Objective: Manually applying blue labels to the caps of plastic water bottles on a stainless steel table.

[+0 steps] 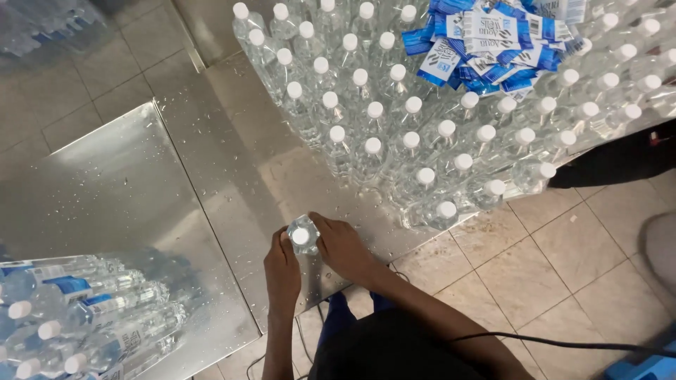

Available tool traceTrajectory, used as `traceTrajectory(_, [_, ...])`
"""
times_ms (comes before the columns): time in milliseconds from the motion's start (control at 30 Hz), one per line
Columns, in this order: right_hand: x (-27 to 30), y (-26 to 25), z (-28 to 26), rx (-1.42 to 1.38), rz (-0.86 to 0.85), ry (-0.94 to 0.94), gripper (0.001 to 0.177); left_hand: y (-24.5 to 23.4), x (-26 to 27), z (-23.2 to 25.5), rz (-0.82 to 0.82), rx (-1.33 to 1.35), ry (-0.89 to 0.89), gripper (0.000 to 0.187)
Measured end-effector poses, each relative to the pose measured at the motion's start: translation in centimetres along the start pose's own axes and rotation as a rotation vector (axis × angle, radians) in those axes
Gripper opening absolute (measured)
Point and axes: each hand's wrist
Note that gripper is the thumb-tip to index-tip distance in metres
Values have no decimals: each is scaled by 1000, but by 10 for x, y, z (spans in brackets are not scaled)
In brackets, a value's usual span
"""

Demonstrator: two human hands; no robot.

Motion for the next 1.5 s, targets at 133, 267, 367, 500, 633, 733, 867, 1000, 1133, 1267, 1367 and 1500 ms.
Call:
traceTrajectory(133, [0,9,-3,91,-34,91,57,-3,-4,-4,-40,-69,14,44])
traceTrajectory(267, [7,4,-5,-72,-100,234,59,-8,-2,-5,-72,-3,67,51])
traceTrajectory(367, [16,1,-11,-127,-45,243,57,-4,6,-10,-36,70,59,53])
traceTrajectory(500, [20,7,-24,-100,37,280,53,-4,15,-6,-11,103,19,50])
traceTrajectory(633, [11,-10,-42,11,-8,397,57,-7,16,13,-62,91,-50,55])
traceTrajectory(733, [6,-20,-59,-90,-85,469,62,-16,25,27,-164,30,14,60])
traceTrajectory(867, [12,-15,-57,-136,-38,478,61,-9,20,16,-160,83,120,59])
traceTrajectory(1000, [16,-25,-82,-139,-11,563,60,6,10,-20,-185,141,250,63])
traceTrajectory(1133, [16,-31,-95,-143,18,520,57,10,-2,-32,-198,223,300,64])
traceTrajectory(1267, [18,-30,-91,-228,67,514,58,10,-7,-40,-221,143,364,62])
traceTrajectory(1367, [20,-26,-84,-262,116,475,59,7,-12,-44,-201,199,443,62])
traceTrajectory(1500, [30,-17,-78,-251,133,456,56,-2,-14,-50,-197,419,487,54])
Point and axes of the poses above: each hand's wrist, its own x-axis away from the middle knuckle, its own y-axis out of the palm, z = x × y, and after that the axes turned 1 degree about -x, right-handed
